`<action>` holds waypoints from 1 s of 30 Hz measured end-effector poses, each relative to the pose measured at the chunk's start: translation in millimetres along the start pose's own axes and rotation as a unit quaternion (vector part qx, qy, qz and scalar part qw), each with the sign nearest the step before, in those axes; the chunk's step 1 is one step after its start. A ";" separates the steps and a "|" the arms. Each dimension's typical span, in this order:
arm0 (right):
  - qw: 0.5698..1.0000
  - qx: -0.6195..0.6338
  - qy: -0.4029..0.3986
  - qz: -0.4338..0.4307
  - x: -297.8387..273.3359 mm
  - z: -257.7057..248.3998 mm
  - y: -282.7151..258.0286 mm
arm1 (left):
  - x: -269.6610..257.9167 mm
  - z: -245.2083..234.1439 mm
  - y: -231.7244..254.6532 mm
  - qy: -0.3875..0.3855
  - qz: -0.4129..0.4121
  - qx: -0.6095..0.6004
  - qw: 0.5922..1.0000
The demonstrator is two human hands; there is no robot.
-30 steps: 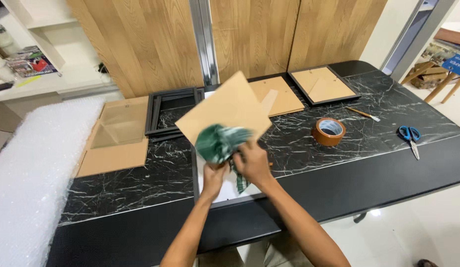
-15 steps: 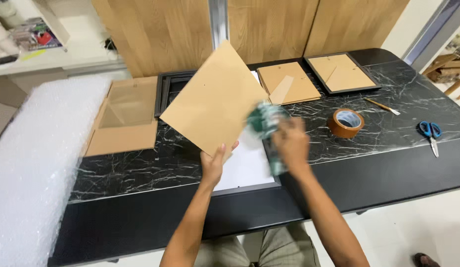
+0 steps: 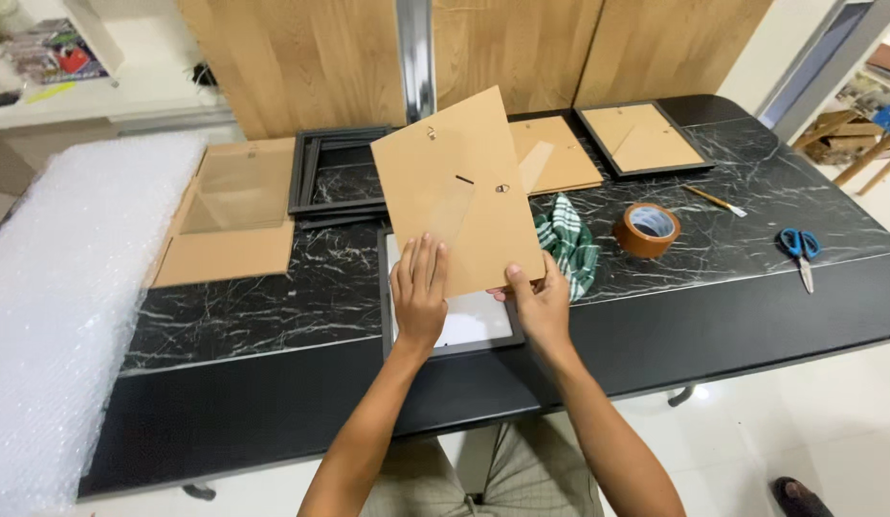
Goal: The person repeatedly wipes the glass and cardboard backing of several picture frames with a green cloth on a black marble table. They handle each frame one at a time, wiping both sides and stacking the frames after cleaning.
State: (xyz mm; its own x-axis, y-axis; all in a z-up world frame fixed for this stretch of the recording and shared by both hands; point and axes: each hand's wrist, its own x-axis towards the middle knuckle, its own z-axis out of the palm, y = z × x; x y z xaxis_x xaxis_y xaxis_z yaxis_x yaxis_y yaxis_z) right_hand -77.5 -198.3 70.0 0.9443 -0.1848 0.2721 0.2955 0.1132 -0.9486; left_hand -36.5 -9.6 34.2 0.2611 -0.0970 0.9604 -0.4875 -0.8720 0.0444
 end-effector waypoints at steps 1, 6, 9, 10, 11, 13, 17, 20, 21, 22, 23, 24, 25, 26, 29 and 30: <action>0.999 0.023 0.044 -0.012 4.2 -2.5 10.4 | 6.0 -0.4 1.5 0.003 0.022 0.008 1.000; 0.984 0.046 0.165 -0.043 49.6 -49.5 26.0 | 34.6 14.4 2.5 -0.069 0.070 -0.091 0.991; 0.972 0.016 0.227 -0.063 100.9 -95.3 28.2 | 38.7 47.0 -5.7 -0.143 0.030 -0.152 0.978; 0.968 -0.009 0.239 -0.080 121.5 -112.5 32.7 | 31.3 70.3 -12.4 -0.202 -0.030 -0.146 0.968; 0.963 -0.037 0.249 -0.097 143.4 -131.2 36.8 | 22.2 94.5 -17.5 -0.258 -0.093 -0.140 0.952; 0.963 -0.032 0.266 -0.043 194.4 -165.3 69.8 | 8.8 140.5 -20.1 -0.309 -0.105 -0.137 0.935; 0.955 -0.041 0.290 0.035 275.5 -206.4 135.8 | 14.0 197.2 -13.0 -0.375 -0.096 -0.146 0.911; 0.953 -0.041 0.292 0.073 313.1 -212.6 185.5 | 19.4 230.0 -8.2 -0.416 -0.150 -0.164 0.882; 0.953 -0.042 0.292 0.072 323.6 -211.1 196.3 | 21.5 238.0 -8.1 -0.415 -0.150 -0.165 0.882; 0.949 -0.049 0.298 0.089 333.7 -210.0 206.7 | 23.7 245.7 -7.7 -0.426 -0.147 -0.150 0.880; 0.945 -0.055 0.303 0.106 343.3 -209.5 217.1 | 25.7 252.8 -6.2 -0.436 -0.144 -0.134 0.878; 0.945 -0.056 0.303 0.105 343.9 -203.9 209.3 | 29.7 255.0 -3.9 -0.435 -0.144 -0.134 0.878; 0.944 -0.071 0.300 0.120 344.3 -197.9 201.3 | 34.1 257.4 -2.6 -0.452 -0.130 -0.130 0.873; 0.941 -0.086 0.297 0.135 344.4 -191.9 193.1 | 38.6 259.4 -1.0 -0.469 -0.117 -0.126 0.866; 0.929 -0.132 0.322 0.128 377.6 -211.9 235.2 | 56.6 266.0 -1.9 -0.520 -0.089 -0.137 0.838; 0.929 -0.132 0.323 0.125 371.2 -202.6 215.3 | 56.7 271.7 -3.5 -0.518 -0.087 -0.137 0.840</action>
State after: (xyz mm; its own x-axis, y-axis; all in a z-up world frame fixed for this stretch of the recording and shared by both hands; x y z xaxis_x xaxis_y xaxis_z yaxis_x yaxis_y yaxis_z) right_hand 307.4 -440.4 -65.9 0.6701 -0.7415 -0.0347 -0.0469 0.0043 -0.9989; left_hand 206.3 -142.5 13.8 0.8635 -0.4693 0.1844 -0.5038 -0.7865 0.3574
